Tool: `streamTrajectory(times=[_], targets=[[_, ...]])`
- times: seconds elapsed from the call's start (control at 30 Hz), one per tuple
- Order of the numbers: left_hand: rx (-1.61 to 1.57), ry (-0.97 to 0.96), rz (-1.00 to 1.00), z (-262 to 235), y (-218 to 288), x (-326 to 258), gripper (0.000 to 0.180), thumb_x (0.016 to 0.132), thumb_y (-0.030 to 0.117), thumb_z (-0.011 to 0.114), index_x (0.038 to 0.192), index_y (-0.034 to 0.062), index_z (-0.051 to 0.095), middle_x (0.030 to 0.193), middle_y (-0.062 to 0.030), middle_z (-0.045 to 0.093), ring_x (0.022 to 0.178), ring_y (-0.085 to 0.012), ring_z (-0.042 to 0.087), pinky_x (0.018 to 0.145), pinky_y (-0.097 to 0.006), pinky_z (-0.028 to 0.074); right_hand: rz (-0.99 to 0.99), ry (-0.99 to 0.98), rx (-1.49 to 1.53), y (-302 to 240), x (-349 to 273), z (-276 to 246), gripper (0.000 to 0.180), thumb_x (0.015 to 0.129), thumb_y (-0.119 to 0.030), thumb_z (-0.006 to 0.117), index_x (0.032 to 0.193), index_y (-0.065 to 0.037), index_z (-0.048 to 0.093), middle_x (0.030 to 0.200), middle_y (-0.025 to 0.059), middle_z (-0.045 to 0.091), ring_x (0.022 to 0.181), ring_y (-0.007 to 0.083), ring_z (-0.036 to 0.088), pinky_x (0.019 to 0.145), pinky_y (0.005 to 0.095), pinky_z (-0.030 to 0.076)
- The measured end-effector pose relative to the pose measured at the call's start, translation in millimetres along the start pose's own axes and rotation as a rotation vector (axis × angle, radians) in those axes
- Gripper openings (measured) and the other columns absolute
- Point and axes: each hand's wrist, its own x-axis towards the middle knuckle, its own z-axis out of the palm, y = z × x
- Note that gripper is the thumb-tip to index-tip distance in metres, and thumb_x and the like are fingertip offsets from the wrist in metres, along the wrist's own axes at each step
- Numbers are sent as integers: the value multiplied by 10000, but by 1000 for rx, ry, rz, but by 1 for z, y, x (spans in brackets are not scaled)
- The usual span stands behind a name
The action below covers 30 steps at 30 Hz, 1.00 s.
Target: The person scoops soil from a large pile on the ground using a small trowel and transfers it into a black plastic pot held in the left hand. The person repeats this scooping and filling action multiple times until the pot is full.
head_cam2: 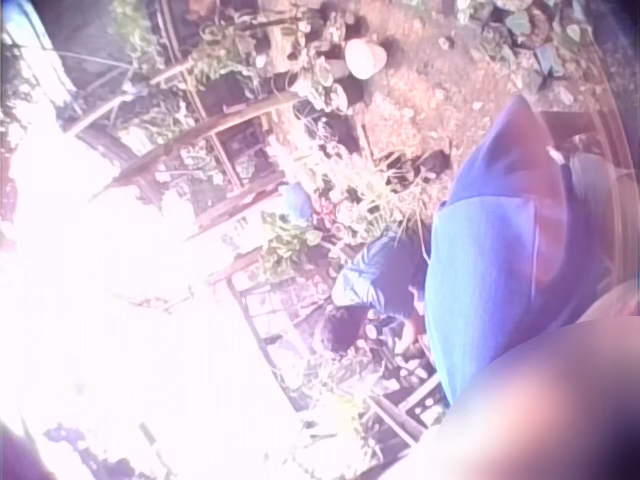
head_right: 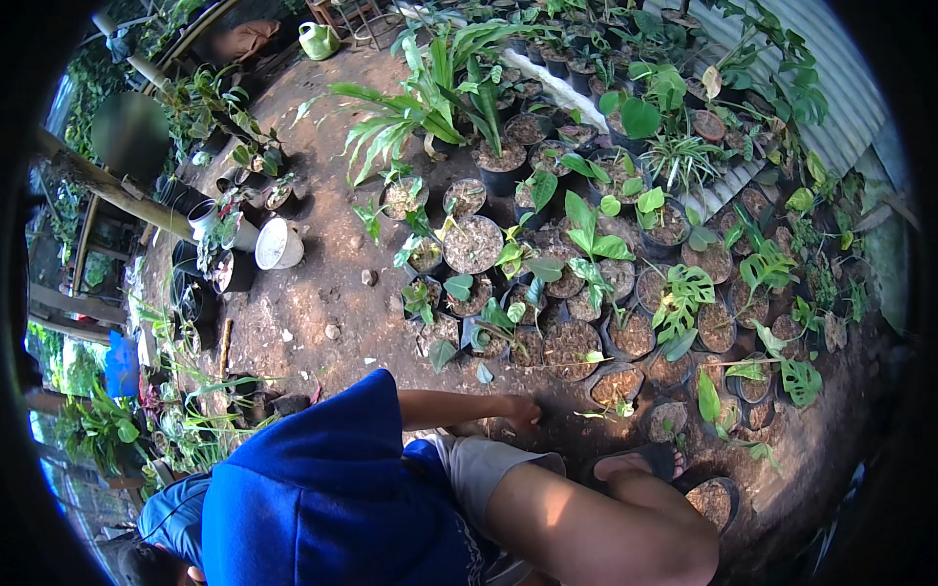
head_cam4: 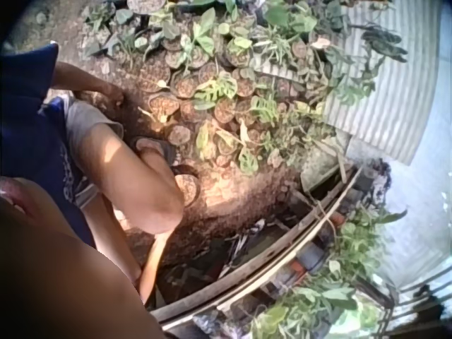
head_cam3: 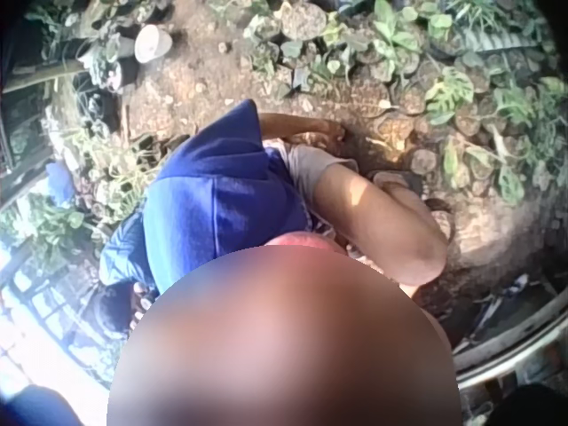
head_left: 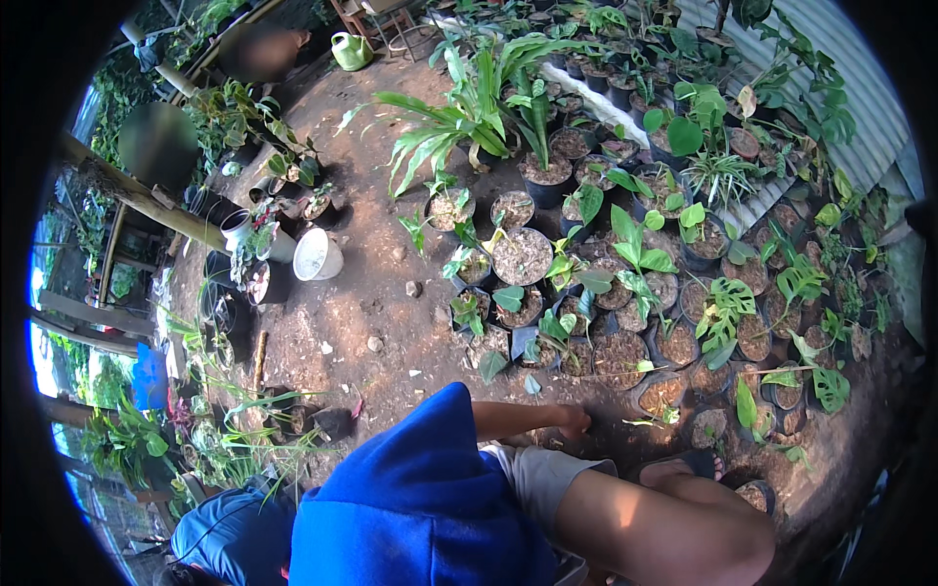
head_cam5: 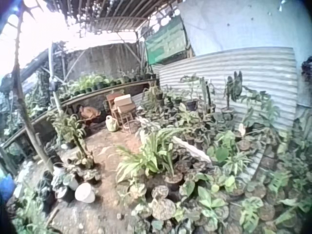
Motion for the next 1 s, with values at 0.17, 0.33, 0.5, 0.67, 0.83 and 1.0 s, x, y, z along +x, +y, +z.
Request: streamTrajectory(times=[0.17, 0.33, 0.5, 0.67, 0.83, 1.0], targets=[[-7, 22, 17, -16, 41, -15, 462, 1001, 464, 510, 1053, 65, 736, 1003, -247, 733, 1010, -441, 691, 915, -541, 541, -95, 1, -88, 2, -15, -10, 616, 816, -107, 798, 1385, -17, 579, 1145, 168, 733, 1155, 259, 656, 1005, 376, 502], [-12, 32, 166, -40, 69, 12, 451, 1028, 444, 516, 999, 40, 715, 902, -249, 727, 936, -441, 709, 839, -524, 563, -2, -6, -84, 35, -15, -39, 588, 893, -145, 770, 1418, 10, 557, 899, 54, 654, 814, 136, 591, 750, 311, 517], [-365, 21, 376, -60, 105, 22, 393, 983, 402, 657, 1177, 60, 670, 878, -199, 740, 848, -384, 730, 764, -458, 575, 97, 35, 73, 126, -9, -83, 471, 1035, -419, 631, 1328, -51, 660, 798, -23, 609, 685, 71, 534, 611, 266, 474], [-388, -159, 187, -78, 122, -8, 385, 980, 415, 665, 1113, 54, 676, 859, -173, 728, 826, -335, 709, 738, -426, 556, 264, 92, -32, 203, -25, -76, 495, 1046, -487, 571, 1296, -74, 680, 959, 71, 714, 875, 157, 677, 803, 351, 564], [-336, -247, 89, -96, 148, -4, 387, 976, 428, 673, 1049, 48, 683, 841, -147, 715, 803, -287, 688, 712, -394, 537, 528, 175, -373, 284, -23, -4, 501, 1026, -462, 575, 1389, -119, 610, 1013, 173, 762, 982, 310, 745, 918, 437, 577], [-317, -340, 47, -90, 186, 30, 399, 972, 441, 680, 984, 42, 690, 822, -121, 703, 781, -238, 667, 685, -362, 519, 850, 164, -268, 347, -5, 68, 682, 921, -657, 620, 1304, -94, 660, 1054, 191, 746, 996, 330, 735, 901, 444, 580]])
